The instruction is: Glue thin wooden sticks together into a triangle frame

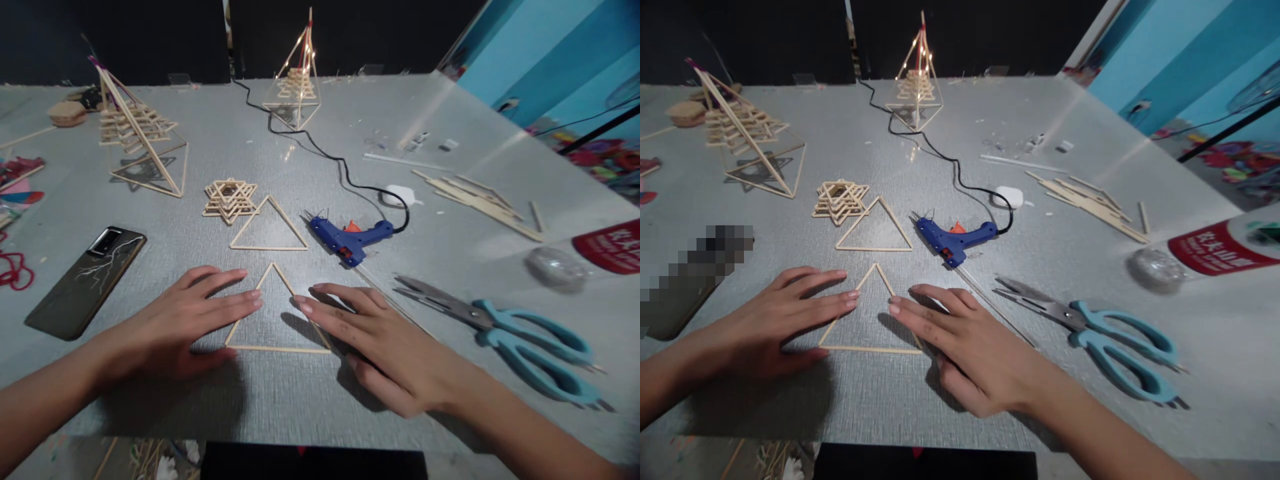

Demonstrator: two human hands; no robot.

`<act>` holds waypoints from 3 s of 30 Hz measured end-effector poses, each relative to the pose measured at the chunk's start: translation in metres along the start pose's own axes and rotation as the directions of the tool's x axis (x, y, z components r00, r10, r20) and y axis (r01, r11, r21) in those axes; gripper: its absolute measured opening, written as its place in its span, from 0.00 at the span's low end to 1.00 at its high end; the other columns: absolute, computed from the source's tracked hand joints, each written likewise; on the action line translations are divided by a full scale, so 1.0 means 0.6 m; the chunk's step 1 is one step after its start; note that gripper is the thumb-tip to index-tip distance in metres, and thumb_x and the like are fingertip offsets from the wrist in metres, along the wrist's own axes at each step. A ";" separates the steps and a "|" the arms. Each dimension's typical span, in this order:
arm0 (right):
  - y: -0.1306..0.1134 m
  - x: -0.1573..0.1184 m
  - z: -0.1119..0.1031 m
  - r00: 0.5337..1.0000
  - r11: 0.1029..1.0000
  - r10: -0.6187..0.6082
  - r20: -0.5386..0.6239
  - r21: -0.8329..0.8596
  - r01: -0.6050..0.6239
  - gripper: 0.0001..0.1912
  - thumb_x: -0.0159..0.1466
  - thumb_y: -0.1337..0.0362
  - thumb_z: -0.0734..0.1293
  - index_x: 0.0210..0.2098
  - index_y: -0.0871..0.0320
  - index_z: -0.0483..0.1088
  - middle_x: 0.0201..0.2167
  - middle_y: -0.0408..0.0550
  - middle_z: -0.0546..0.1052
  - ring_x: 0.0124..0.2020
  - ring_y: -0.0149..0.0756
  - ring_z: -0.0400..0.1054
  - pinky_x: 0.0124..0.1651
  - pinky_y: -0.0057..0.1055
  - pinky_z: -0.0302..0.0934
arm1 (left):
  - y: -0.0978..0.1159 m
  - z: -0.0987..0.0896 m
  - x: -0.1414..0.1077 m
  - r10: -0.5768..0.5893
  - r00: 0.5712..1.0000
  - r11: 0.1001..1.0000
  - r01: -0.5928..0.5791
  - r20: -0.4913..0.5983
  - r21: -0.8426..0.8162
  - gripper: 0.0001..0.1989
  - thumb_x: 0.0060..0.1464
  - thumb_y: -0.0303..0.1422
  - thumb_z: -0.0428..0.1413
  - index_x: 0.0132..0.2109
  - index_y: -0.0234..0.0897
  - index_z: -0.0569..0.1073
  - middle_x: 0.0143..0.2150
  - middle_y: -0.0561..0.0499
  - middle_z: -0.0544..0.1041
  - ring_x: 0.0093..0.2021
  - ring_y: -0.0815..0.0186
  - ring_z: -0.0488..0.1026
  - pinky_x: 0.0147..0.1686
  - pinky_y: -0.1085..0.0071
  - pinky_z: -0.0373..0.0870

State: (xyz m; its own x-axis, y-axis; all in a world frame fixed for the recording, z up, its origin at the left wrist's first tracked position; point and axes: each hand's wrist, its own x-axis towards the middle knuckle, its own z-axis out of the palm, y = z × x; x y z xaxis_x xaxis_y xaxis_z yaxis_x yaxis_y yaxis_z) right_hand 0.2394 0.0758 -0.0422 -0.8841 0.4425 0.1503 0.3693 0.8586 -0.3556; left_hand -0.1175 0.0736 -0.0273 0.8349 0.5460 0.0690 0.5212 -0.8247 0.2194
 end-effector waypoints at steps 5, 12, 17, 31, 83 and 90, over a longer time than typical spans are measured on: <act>0.002 -0.005 0.001 0.999 1.000 -0.014 -0.037 0.007 0.014 0.45 0.61 0.67 0.58 0.77 0.58 0.42 0.75 0.51 0.59 0.74 0.52 0.49 0.64 0.53 0.58 | 0.001 0.000 0.000 0.011 1.000 1.000 -0.011 -0.006 0.019 0.36 0.65 0.39 0.58 0.75 0.43 0.54 0.71 0.44 0.68 0.76 0.53 0.53 0.70 0.53 0.49; -0.002 -0.007 0.008 0.974 0.999 0.035 -0.222 0.008 -0.034 0.36 0.64 0.61 0.67 0.69 0.56 0.58 0.72 0.57 0.63 0.70 0.52 0.56 0.67 0.52 0.57 | 0.001 -0.002 0.000 0.003 1.000 1.000 -0.003 -0.014 0.010 0.37 0.63 0.37 0.59 0.75 0.43 0.54 0.70 0.43 0.70 0.75 0.51 0.56 0.69 0.52 0.52; -0.007 -0.001 0.004 0.989 0.999 0.033 -0.144 -0.029 -0.037 0.33 0.66 0.60 0.66 0.69 0.56 0.60 0.72 0.53 0.63 0.70 0.52 0.56 0.64 0.52 0.60 | 0.000 0.000 0.001 0.009 1.000 1.000 -0.008 -0.024 0.019 0.36 0.63 0.37 0.59 0.74 0.43 0.55 0.69 0.44 0.70 0.75 0.51 0.57 0.69 0.52 0.52; -0.008 0.003 0.001 0.999 0.998 0.028 -0.030 -0.046 -0.029 0.32 0.68 0.61 0.63 0.70 0.54 0.61 0.72 0.51 0.65 0.71 0.54 0.56 0.61 0.54 0.62 | 0.001 -0.001 -0.002 -0.007 1.000 1.000 0.008 0.006 -0.009 0.38 0.63 0.38 0.59 0.75 0.45 0.53 0.70 0.44 0.70 0.76 0.53 0.55 0.71 0.53 0.50; -0.001 -0.004 0.007 0.985 0.999 0.042 -0.169 0.015 -0.040 0.33 0.65 0.66 0.65 0.69 0.55 0.59 0.72 0.48 0.64 0.69 0.49 0.57 0.65 0.51 0.58 | 0.002 -0.004 -0.001 0.010 1.000 0.999 -0.010 -0.016 0.043 0.38 0.64 0.36 0.58 0.76 0.45 0.53 0.70 0.47 0.70 0.75 0.52 0.56 0.69 0.54 0.53; 0.000 -0.004 0.006 0.985 0.999 0.041 -0.166 0.011 -0.040 0.33 0.65 0.65 0.65 0.69 0.55 0.59 0.72 0.49 0.64 0.68 0.50 0.57 0.64 0.51 0.59 | 0.002 -0.003 -0.002 0.022 1.000 0.999 -0.021 -0.018 0.043 0.37 0.64 0.36 0.58 0.75 0.44 0.54 0.70 0.48 0.70 0.75 0.53 0.55 0.69 0.54 0.52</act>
State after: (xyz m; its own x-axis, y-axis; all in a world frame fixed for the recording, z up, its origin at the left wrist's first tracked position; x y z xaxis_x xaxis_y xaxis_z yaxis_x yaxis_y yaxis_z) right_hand 0.2403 0.0737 -0.0456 -0.8083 0.5141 0.2869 0.4009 0.8375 -0.3713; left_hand -0.1182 0.0726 -0.0252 0.8426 0.5307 0.0914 0.5109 -0.8415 0.1757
